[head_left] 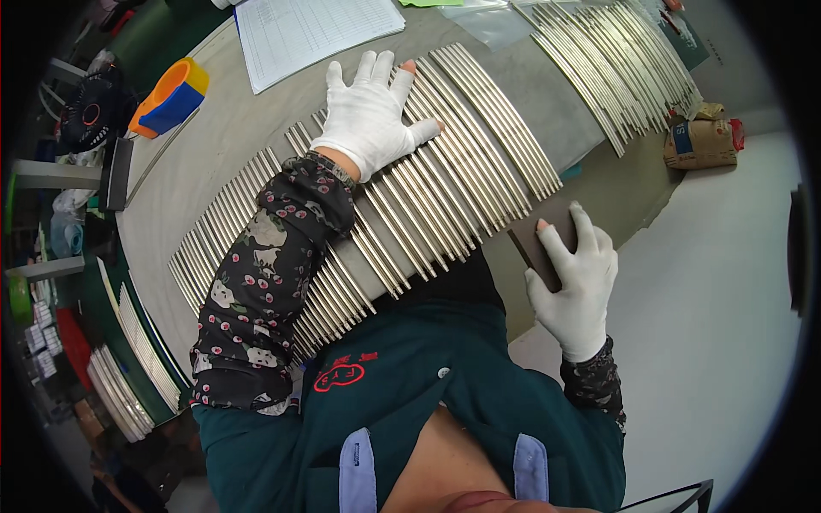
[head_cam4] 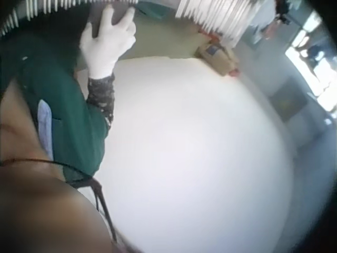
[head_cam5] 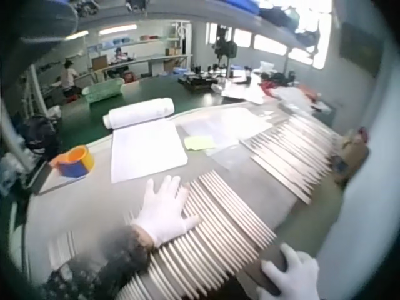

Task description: The person uses a sanding block to smooth multiple wooden rods aligned on a workbench.

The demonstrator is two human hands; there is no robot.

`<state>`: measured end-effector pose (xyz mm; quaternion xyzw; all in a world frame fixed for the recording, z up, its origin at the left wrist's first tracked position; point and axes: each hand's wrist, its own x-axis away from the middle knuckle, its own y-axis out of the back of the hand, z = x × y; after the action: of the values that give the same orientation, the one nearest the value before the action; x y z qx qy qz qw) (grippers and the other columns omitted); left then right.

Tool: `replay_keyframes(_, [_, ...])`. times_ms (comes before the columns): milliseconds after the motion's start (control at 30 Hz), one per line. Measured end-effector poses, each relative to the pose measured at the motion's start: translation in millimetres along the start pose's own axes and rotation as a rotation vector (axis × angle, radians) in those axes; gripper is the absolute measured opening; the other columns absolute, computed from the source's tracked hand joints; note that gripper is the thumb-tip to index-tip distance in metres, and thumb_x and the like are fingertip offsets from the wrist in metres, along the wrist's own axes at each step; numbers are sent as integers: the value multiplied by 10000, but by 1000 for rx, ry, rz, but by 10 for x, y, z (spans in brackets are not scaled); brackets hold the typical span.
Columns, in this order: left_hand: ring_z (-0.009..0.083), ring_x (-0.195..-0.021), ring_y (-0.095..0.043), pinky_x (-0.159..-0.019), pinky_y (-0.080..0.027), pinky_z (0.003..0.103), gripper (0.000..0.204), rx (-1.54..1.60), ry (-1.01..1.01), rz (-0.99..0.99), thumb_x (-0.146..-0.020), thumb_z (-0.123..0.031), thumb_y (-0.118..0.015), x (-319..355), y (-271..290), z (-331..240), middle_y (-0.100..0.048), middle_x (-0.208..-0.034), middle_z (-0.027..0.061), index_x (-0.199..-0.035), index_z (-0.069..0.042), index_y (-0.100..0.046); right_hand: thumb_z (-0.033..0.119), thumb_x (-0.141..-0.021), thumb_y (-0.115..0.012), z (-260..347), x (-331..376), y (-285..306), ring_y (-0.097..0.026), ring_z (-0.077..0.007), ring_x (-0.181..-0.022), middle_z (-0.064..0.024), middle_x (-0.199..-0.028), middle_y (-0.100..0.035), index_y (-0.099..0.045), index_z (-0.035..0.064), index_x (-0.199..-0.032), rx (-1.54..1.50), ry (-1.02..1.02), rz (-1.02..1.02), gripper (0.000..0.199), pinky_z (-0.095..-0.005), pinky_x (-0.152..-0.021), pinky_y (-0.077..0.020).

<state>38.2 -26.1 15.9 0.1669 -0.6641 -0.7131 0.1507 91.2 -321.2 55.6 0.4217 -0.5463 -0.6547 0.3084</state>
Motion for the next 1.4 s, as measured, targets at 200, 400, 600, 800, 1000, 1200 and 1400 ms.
replay_keyframes(200, [305, -1453, -242, -1150, -115, 601, 869, 40, 9, -69, -876, -677, -446, -47, -116, -2, -340, -1530, 169, -1497, -80, -335, 188, -600, -779, 49, -70, -110, -503, -338, -1107, -227, -1360, -476, -623, 185, -1206, -72, -76, -110, 626, -424, -877, -387])
replay_keyframes(400, [294, -1440, -263, -1141, -140, 605, 866, 21, -2, -82, -871, -682, -446, -78, -97, -50, -356, -1518, 162, -1488, -81, -353, 226, -648, -757, 93, -371, -222, -568, -346, -1018, -244, -1272, -515, -629, 154, -1181, 15, 19, -123, 553, -424, -724, -453])
replay_keyframes(600, [283, -1418, -290, -1135, -158, 606, 850, 28, 0, -108, -876, -678, -446, 7, -101, 80, -371, -1503, 148, -1478, -83, -369, 218, -655, -754, 283, -582, -170, -566, -354, -1017, -251, -1271, -507, -647, 130, -1147, 57, 75, -107, 510, -407, -710, -465])
replay_keyframes(800, [288, -1440, -260, -1141, -153, 598, 847, 51, -8, -93, -878, -674, -443, -19, -59, 62, -373, -1505, 161, -1482, -86, -364, 214, -689, -741, 333, -603, -53, -563, -355, -1033, -245, -1276, -506, -629, 138, -1183, 82, 59, -82, 512, -418, -704, -460])
replay_keyframes(1000, [292, -1450, -241, -1149, -130, 603, 859, 29, 32, -34, -885, -687, -413, -27, -63, 74, -324, -1538, 158, -1499, -90, -334, 196, -610, -783, 79, -211, 138, -540, -348, -1053, -233, -1308, -503, -638, 157, -1172, 33, 55, 32, 582, -428, -791, -427])
replay_keyframes(1200, [290, -1455, -223, -1146, -129, 595, 835, 58, 15, -243, -896, -668, -427, -166, -13, 6, -303, -1546, 151, -1500, -99, -336, 194, -618, -774, 16, -273, 43, -519, -327, -1091, -209, -1336, -498, -634, 178, -1182, -5, 4, -151, 582, -413, -827, -409])
replay_keyframes(1400, [332, -1436, -273, -1135, -169, 606, 810, 68, -14, -155, -906, -650, -440, -225, -103, -169, -350, -1516, 182, -1472, -74, -374, 237, -643, -769, 6, -474, -165, -550, -341, -1043, -231, -1310, -505, -632, 171, -1181, 109, 32, -120, 558, -422, -757, -439])
